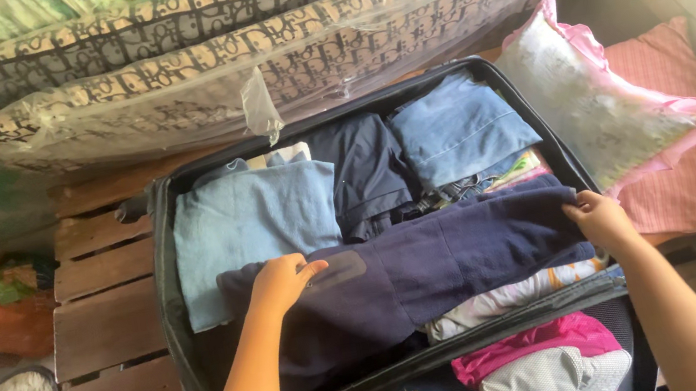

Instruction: The person packs a suitcase by placing clothes inside, folding and smoothing a large dark fleece jacket, and then adding two pillows and a striped towel on top.

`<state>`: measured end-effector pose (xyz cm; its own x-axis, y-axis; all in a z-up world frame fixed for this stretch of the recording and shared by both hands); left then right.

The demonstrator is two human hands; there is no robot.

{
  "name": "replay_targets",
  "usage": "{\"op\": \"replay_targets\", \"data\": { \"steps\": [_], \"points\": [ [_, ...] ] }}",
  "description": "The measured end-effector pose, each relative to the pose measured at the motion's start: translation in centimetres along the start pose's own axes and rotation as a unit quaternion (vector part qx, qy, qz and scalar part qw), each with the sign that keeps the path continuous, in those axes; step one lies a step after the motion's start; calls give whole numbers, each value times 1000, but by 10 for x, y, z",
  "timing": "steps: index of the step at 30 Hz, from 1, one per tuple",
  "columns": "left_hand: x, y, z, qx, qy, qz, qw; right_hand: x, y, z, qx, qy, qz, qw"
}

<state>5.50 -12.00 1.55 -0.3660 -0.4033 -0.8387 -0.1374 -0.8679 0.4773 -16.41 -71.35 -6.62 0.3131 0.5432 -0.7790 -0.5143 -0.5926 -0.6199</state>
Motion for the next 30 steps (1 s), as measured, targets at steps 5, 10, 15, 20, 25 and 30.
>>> {"op": "replay_targets", "data": {
  "steps": [5,10,15,20,25,30],
  "points": [
    [-4,-5,1,-29,52,0,998,-11,-30,5,-40,86,16,995],
    [-48,49,53,62,306,28,950,-5,-71,9,-91,123,187,970],
    [3,115,121,94,282,17,955,41,-30,-7,-23,55,104,993],
    [72,64,91,-30,99,-82,991,59,16,-18,55,-87,-34,994],
    [95,40,61,-10,59,-87,994,57,25,5,216,-203,-174,939],
    [72,68,69,-45,101,-118,987,50,5,30,280,-211,-302,886]
  ]
}}
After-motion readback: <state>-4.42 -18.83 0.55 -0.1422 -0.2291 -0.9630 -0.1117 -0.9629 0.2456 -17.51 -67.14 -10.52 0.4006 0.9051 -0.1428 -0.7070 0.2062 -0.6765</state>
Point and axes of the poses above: each hand's wrist, its own z-axis away from the middle knuckle, its own x-axis out of the palm, y = z × x, the point moved 8 cm from there along -z, towards the middle knuckle, and after that the axes turned 11 degrees about -x, right-handed, at the moved point
